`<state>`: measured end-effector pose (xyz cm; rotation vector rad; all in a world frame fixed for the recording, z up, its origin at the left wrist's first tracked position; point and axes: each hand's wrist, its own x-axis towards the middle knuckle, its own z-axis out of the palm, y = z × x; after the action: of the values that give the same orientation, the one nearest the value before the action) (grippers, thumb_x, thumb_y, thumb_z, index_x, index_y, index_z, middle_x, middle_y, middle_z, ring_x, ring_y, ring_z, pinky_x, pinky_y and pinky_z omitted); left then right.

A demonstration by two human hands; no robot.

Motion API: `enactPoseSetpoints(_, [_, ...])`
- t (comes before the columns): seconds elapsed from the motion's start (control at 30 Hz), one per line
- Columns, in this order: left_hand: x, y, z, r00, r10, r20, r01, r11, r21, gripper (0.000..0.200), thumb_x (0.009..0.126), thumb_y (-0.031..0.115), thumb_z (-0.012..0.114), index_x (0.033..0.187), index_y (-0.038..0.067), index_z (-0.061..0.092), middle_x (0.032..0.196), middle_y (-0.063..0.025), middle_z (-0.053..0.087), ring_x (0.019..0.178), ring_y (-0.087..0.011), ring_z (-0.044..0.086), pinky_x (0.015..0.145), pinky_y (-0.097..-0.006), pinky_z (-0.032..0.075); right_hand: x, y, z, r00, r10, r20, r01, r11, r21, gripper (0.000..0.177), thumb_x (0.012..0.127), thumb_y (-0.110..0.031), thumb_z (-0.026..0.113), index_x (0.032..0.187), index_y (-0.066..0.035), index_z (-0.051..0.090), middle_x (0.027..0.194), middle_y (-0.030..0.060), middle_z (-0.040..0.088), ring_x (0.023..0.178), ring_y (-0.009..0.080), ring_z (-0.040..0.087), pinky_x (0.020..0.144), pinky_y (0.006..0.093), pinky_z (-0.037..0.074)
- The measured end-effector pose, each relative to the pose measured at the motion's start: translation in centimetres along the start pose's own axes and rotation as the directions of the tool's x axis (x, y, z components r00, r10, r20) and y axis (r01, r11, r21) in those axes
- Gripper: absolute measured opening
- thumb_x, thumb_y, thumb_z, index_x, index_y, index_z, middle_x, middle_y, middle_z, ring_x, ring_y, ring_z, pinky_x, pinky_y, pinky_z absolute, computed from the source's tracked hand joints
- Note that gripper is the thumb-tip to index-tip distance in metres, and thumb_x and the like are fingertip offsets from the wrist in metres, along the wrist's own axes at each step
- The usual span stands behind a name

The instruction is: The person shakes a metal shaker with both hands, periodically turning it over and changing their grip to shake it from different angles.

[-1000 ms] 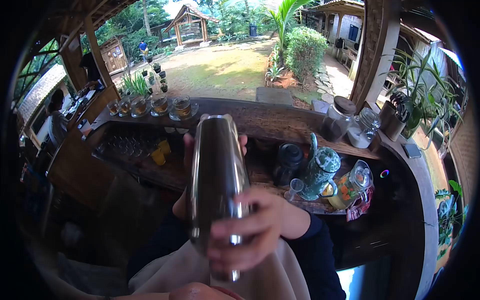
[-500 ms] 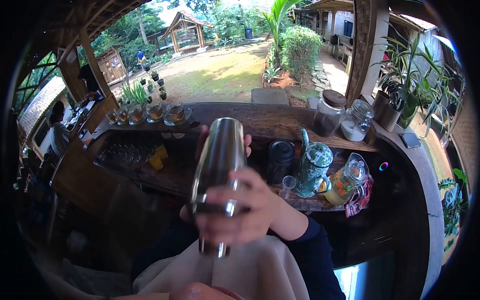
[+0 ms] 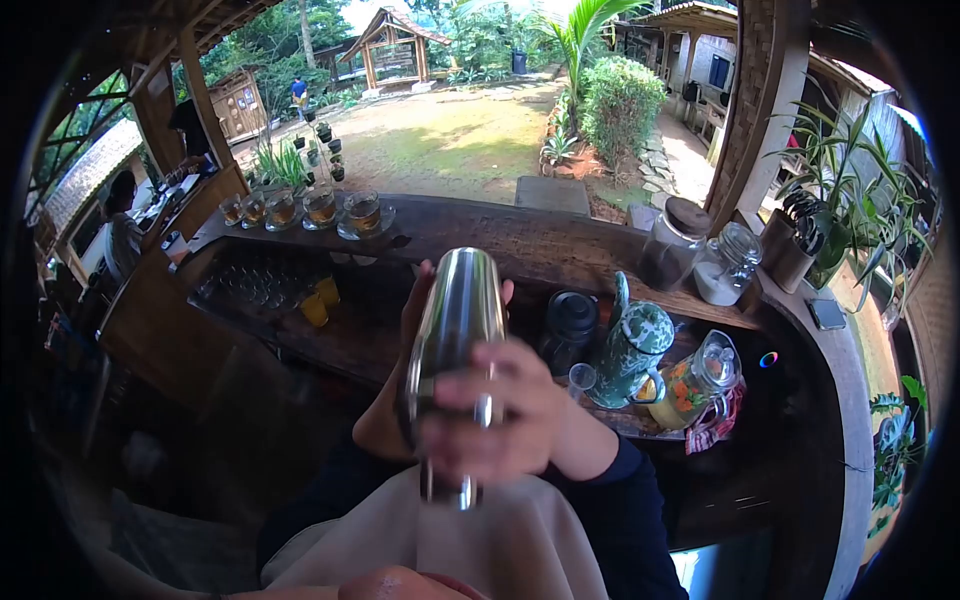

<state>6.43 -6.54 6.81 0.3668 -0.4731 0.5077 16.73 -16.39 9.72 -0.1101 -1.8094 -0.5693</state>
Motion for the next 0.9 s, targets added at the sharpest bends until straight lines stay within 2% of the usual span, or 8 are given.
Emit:
enactPoseSetpoints(0.03, [-0.4,0.7,-1.5,0.98,-0.193,-0.047,0.182,0.966,-0.185,0.035,0.092,0.033,0.048,0.112,0.005,0.048,0.113,-0.0163,0.054,0.1,-0.0287,0.058,0.082,-0.0415,0.052,-2.6,1.8,0.5,0.933,0.325,0.155,-0.355,0.902,0.247,0.024,0.072,-0.015,0.067,0.095,-0.014,0.062,0.099,0.0046,0.063,0.097,0.0283,0.059,0.081,0.0463,0.045])
enactPoseSetpoints(0.1, [0.4,-2.9,-5.6,0.875,0.469,-0.12,-0.469,0.883,0.023,0.036,0.091,0.035,0.047,0.108,0.004,0.051,0.102,-0.0104,0.057,0.094,-0.0225,0.06,0.082,-0.0391,0.051,-0.8,4.0,2.5,0.835,0.55,0.005,-0.55,0.834,-0.043,0.042,0.064,-0.024,0.076,0.096,-0.003,0.059,0.099,0.0162,0.06,0.094,0.0352,0.057,0.084,0.0444,0.045])
enactPoseSetpoints(0.17, [0.0,-0.9,-5.3,0.849,0.192,-0.492,-0.225,0.974,-0.009,0.036,0.091,0.037,0.046,0.105,0.004,0.053,0.098,-0.0104,0.058,0.094,-0.0223,0.06,0.083,-0.039,0.05,-1.3,4.5,2.6,0.788,0.616,0.011,-0.616,0.788,-0.019,0.044,0.064,-0.023,0.076,0.098,-0.002,0.059,0.099,0.016,0.061,0.096,0.0366,0.057,0.084,0.0433,0.045])
enactPoseSetpoints(0.27, [-1.2,1.7,-11.6,0.991,-0.099,0.089,0.122,0.945,-0.304,0.04,0.09,0.039,0.047,0.107,0.003,0.053,0.1,-0.0122,0.058,0.096,-0.023,0.059,0.086,-0.0398,0.049,0.3,2.1,2.2,0.928,0.352,0.12,-0.357,0.933,0.031,0.031,0.072,-0.026,0.067,0.096,-0.005,0.061,0.099,0.0117,0.062,0.099,0.0342,0.056,0.083,0.0441,0.045])
enactPoseSetpoints(0.47, [-1.9,0.9,1.2,0.959,-0.156,-0.235,0.122,0.981,-0.152,0.051,0.087,0.047,0.048,0.106,0.0,0.055,0.094,-0.0162,0.06,0.086,-0.0286,0.061,0.078,-0.0415,0.052,0.4,1.0,1.4,0.985,-0.081,0.15,0.076,0.996,0.041,0.025,0.074,-0.021,0.06,0.096,-0.009,0.061,0.102,0.0098,0.062,0.1,0.031,0.056,0.087,0.0479,0.042])
enactPoseSetpoints(0.6, [-1.9,1.0,-7.5,0.998,0.02,-0.06,-0.037,0.953,-0.302,0.047,0.09,0.044,0.045,0.104,0.001,0.055,0.101,-0.0158,0.058,0.085,-0.0289,0.061,0.079,-0.0424,0.052,1.0,1.8,2.4,0.824,0.543,0.16,-0.55,0.835,-0.001,0.036,0.067,-0.02,0.067,0.099,-0.006,0.06,0.106,0.0122,0.059,0.106,0.0353,0.053,0.088,0.0477,0.041])
enactPoseSetpoints(0.73, [-3.0,1.5,-2.1,0.904,-0.407,-0.129,0.265,0.772,-0.577,0.067,0.083,0.051,0.056,0.126,0.002,0.041,0.124,-0.0207,0.047,0.113,-0.0392,0.049,0.093,-0.0532,0.043,2.1,-1.9,1.0,0.873,0.351,0.338,-0.382,0.924,0.029,0.028,0.071,-0.02,0.067,0.098,-0.013,0.063,0.107,0.0049,0.061,0.11,0.0284,0.053,0.096,0.051,0.033])
enactPoseSetpoints(0.9, [-3.0,2.7,0.7,0.926,0.268,0.266,-0.338,0.903,0.266,0.057,0.084,0.053,0.053,0.125,0.015,0.042,0.124,-0.0154,0.045,0.106,-0.0423,0.051,0.085,-0.0514,0.048,1.2,-2.9,3.1,0.967,-0.215,0.134,0.201,0.973,0.109,0.016,0.082,-0.017,0.058,0.096,-0.021,0.065,0.106,-0.0052,0.061,0.11,0.0148,0.055,0.101,0.0505,0.029])
